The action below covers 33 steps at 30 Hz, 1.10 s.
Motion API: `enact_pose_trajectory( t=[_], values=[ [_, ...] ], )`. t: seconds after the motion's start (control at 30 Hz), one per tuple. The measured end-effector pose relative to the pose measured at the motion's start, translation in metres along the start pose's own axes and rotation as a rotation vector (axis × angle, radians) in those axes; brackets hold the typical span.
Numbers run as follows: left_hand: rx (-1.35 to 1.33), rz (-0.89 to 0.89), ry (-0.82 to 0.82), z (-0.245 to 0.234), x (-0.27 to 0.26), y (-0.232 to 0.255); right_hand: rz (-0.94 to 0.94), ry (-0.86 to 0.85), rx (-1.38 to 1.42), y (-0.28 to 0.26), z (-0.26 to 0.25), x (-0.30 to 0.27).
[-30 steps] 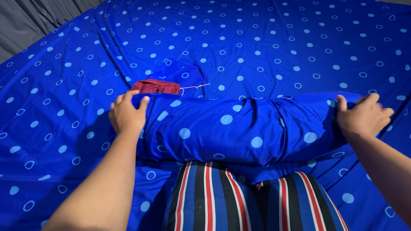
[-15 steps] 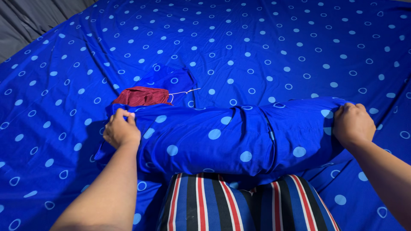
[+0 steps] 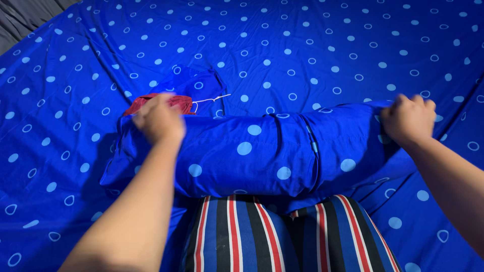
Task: The person removes a white pillow from a blue polka-dotted pillowcase, ties the drawstring, and then inserts the pillow into a new blue polka-dotted pillowcase, smoothing it into place.
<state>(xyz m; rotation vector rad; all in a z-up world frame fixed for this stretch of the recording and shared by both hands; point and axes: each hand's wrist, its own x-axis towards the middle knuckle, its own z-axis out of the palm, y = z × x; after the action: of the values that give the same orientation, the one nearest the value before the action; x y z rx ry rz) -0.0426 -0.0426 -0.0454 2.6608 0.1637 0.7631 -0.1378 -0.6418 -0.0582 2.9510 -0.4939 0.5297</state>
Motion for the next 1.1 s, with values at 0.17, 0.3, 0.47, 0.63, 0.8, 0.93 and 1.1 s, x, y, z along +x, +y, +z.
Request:
enact_pose_trajectory(
  t=[0.17,0.3,0.47,0.63,0.8,0.93,1.1],
  values=[
    [-0.191,0.167,-0.53,0.045,-0.004,0.118,-0.1,-0.217,0.122,-0.038,0.018,0.032],
    [-0.169,0.18,-0.882,0.066,-0.023,0.154,-0.113,-0.554,0.14,-0.059,0.022,0.048],
    [0.173,0.128,-1.145,0.066,-0.026,0.161,-0.038,-0.83,-0.083,-0.066,0.002,0.038],
    [0.161,0.087,-1.146,0.046,-0.042,0.159,-0.09,-0.959,-0.02,-0.073,0.002,0.01],
    [0.01,0.014,-0.972,0.041,-0.06,0.149,-0.028,-0.688,0.041,-0.051,0.018,0.003],
    [0.039,0.055,-0.851,0.047,-0.064,0.135,0.037,-0.473,-0.087,-0.01,0.013,0.001],
    [0.076,0.085,-0.587,0.049,-0.059,0.109,0.107,-0.329,-0.103,0.011,0.007,-0.017]
  ],
)
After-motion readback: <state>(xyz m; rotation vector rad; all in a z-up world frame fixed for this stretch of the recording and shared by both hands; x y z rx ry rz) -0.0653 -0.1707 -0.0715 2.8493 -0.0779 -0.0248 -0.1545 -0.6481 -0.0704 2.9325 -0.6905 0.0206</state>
